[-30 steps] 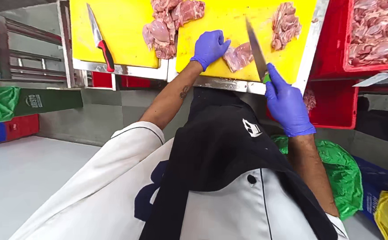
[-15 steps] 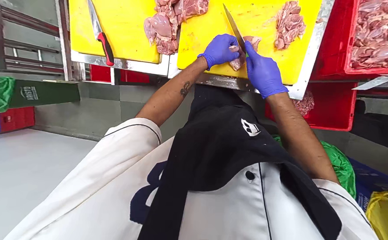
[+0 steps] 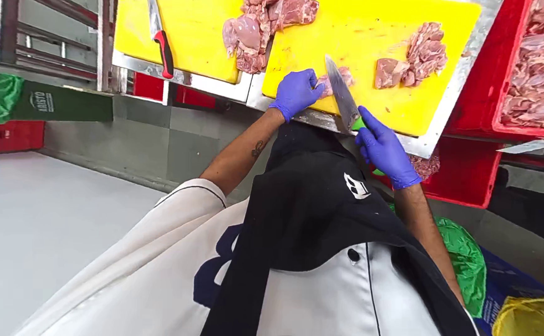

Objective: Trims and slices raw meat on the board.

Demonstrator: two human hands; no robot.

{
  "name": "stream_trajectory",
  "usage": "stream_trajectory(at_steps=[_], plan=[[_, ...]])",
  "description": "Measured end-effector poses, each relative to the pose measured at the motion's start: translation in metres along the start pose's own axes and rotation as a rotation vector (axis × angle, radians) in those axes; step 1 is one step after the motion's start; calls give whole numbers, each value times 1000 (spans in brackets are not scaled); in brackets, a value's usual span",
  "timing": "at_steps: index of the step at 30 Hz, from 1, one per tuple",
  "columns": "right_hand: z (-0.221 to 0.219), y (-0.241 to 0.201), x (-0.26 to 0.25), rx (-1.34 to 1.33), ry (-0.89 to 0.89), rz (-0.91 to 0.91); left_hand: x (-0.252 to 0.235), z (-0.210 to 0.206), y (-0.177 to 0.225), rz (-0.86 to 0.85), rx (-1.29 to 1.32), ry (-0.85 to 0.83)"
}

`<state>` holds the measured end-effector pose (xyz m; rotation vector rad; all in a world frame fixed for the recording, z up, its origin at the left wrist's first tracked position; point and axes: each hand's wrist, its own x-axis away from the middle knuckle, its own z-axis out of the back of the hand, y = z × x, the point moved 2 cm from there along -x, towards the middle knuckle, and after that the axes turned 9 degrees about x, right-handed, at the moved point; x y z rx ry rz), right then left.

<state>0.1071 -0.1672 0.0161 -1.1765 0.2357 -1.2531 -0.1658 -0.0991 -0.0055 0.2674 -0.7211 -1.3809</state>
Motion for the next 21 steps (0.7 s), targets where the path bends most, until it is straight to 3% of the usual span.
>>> stream_trajectory(at_steps=[2,4,6,10,13,17,21], plan=[[-6,17,-5,-163,62,-75,0,2,1,-13,21,19],[1,6,-3,132,194,-42,-5,0,0,-217,88,68],[6,-23,16,506,193,39,-10,-5,-1,-431,130,62],[3,-59,55,864,15,72,-14,-9,0,-519,59,46],[-6,-57,44,863,-5,65,-11,-11,0,-520,32,83],[-38,-64,-42,686,107,97,-10,-11,0,-564,21,101],[-26,-80,-64,607,126,135,-11,-8,-1,-536,114,67]])
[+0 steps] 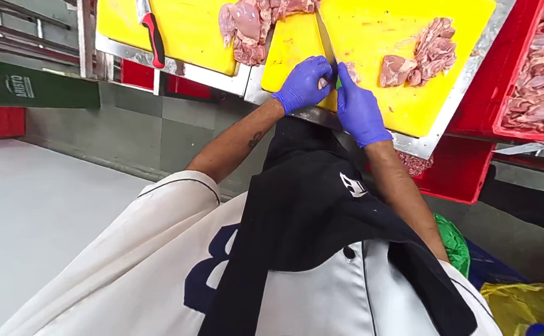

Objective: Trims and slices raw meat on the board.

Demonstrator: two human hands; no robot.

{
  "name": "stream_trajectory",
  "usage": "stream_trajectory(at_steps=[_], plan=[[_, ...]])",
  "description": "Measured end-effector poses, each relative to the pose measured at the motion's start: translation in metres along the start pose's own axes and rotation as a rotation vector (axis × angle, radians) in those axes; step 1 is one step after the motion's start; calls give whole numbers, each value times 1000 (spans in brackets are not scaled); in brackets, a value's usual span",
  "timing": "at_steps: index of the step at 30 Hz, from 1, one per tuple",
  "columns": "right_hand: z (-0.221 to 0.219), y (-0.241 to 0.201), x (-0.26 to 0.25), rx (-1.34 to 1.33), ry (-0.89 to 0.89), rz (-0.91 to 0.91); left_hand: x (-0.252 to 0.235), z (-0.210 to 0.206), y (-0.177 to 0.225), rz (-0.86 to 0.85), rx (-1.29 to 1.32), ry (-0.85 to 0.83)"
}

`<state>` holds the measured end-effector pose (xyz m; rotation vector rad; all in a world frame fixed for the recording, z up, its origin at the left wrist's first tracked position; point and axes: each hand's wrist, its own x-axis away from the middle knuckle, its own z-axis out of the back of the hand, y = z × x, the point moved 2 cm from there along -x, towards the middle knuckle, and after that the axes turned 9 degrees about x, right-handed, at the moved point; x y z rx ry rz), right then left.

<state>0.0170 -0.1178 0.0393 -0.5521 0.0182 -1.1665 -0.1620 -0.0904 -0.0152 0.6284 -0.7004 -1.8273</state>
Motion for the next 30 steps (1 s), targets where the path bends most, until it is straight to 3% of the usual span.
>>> stream_trajectory(at_steps=[4,9,12,18,23,27,30], plan=[[34,23,47,47,-10,-39,-17,5,-2,4,187,136],[39,44,104,252,-109,-37,-28,-15,-2,-37,16,42],[30,45,90,197,-140,-39,-26,-17,-2,-45,-21,65],[1,32,-17,-19,45,-1,-28,-12,-2,-30,35,84],[32,48,6,-202,59,-9,-10,5,7,170,-86,-60],[56,64,36,-404,132,-64,-39,35,-14,354,-60,6],[67,74,47,-512,179,-124,-63,32,-4,300,14,-120]])
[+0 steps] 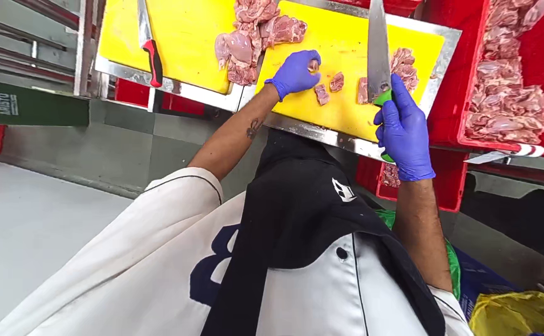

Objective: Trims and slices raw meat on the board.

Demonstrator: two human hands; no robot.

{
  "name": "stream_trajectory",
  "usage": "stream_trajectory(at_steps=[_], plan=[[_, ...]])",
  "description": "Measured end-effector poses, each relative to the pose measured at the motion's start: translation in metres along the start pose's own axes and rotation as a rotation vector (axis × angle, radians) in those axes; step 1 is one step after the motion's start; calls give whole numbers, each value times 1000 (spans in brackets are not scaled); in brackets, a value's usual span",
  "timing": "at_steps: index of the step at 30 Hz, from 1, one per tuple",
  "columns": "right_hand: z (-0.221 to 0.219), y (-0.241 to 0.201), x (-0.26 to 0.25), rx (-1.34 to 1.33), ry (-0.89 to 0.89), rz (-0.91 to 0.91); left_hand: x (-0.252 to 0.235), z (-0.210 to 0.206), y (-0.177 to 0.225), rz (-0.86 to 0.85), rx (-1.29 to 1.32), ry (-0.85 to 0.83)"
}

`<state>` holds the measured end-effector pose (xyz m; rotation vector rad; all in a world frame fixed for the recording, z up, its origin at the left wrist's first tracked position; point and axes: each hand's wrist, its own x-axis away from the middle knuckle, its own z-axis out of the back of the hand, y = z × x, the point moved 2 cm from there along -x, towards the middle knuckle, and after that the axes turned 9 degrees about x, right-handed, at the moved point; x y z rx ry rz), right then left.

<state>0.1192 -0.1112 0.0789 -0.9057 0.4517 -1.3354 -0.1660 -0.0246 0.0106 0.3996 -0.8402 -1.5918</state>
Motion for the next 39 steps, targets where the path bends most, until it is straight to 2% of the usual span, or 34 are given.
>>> stream_trajectory(at_steps=[3,5,10,11,13,15,17,18,20,21,22,23,24,26,27,28,29,31,33,36,39], plan=[[3,10,9,-70,42,-38,16,-45,28,-190,-162,-178],[2,18,18,-111,76,-59,23,-59,34,-244,-198,-223],[9,32,40,-229,157,-127,-38,-13,46,-133,23,-115],[11,35,43,-242,177,-137,-48,-11,49,-137,8,-148],[14,43,48,-250,203,-150,-51,-30,50,-217,-130,-300],[15,50,55,-257,224,-161,-31,-53,57,-375,-310,-456],[14,56,64,-289,239,-176,-5,-59,68,-478,-425,-651],[13,59,69,-305,247,-182,1,-56,71,-510,-429,-756],[12,64,78,-323,265,-190,-9,-38,75,-506,-259,-926],[12,65,81,-330,271,-195,-23,-22,79,-466,-121,-931],[12,65,82,-333,275,-201,-43,-2,82,-407,53,-847],[13,66,83,-336,279,-205,-68,18,83,-351,211,-658],[14,66,83,-338,283,-207,-94,35,84,-272,305,-390],[14,67,85,-333,295,-213,-140,52,84,-84,254,144],[13,68,87,-334,301,-211,-152,48,85,-80,226,254],[13,69,88,-340,307,-206,-151,35,91,-158,177,231],[12,70,89,-351,313,-201,-140,14,99,-304,115,97],[12,71,91,-356,311,-204,-108,-29,114,-614,-33,-317],[13,70,91,-342,306,-224,-90,-57,126,-827,-292,-566],[14,70,94,-310,292,-229,-96,-72,122,-956,-488,-610],[15,75,96,-276,285,-225,-99,-67,119,-943,-535,-621]])
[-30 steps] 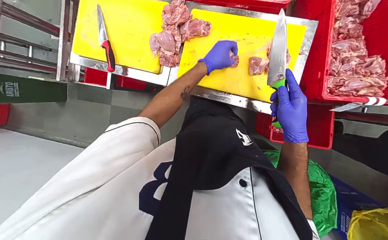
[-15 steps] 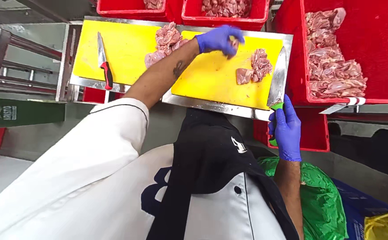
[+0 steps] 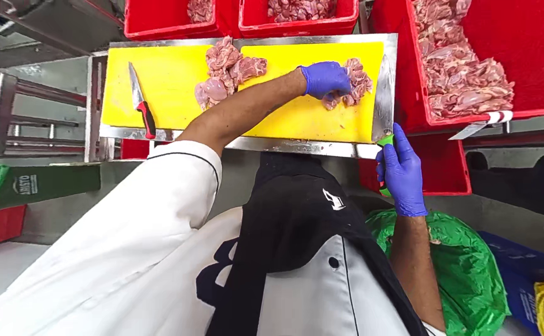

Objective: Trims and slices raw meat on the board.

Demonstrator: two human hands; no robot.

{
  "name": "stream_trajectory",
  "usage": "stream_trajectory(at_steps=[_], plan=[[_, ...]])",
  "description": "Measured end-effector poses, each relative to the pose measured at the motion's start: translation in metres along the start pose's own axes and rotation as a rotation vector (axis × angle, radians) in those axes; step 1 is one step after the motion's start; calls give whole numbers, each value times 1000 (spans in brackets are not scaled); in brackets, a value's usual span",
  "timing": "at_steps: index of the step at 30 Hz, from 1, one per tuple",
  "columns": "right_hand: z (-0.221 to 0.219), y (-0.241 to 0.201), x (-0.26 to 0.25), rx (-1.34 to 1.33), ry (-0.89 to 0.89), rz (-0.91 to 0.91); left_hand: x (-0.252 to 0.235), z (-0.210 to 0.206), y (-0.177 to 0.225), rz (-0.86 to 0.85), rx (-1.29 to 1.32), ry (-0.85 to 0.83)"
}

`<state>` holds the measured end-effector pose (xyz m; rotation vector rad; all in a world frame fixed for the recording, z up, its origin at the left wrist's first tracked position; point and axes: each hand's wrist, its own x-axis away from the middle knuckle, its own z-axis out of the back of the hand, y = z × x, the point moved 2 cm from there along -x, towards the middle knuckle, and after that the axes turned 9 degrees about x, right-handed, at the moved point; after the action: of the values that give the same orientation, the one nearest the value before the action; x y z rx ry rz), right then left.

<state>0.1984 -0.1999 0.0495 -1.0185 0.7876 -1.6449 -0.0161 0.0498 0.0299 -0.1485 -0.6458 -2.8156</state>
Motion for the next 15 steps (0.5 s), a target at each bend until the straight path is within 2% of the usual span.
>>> stream_trajectory(at_steps=[3,7,9,12,15], plan=[[1,7,3,62,-39,-29,15,-2,6,103,112,-72],[-1,17,13,115,-106,-23,62,-14,-4,108,312,146],[-5,18,14,111,-134,-29,76,-15,-10,207,350,224],[-13,19,10,137,-193,-26,82,-17,-14,406,393,216],[-17,13,3,166,-213,9,94,-11,-15,522,489,195]])
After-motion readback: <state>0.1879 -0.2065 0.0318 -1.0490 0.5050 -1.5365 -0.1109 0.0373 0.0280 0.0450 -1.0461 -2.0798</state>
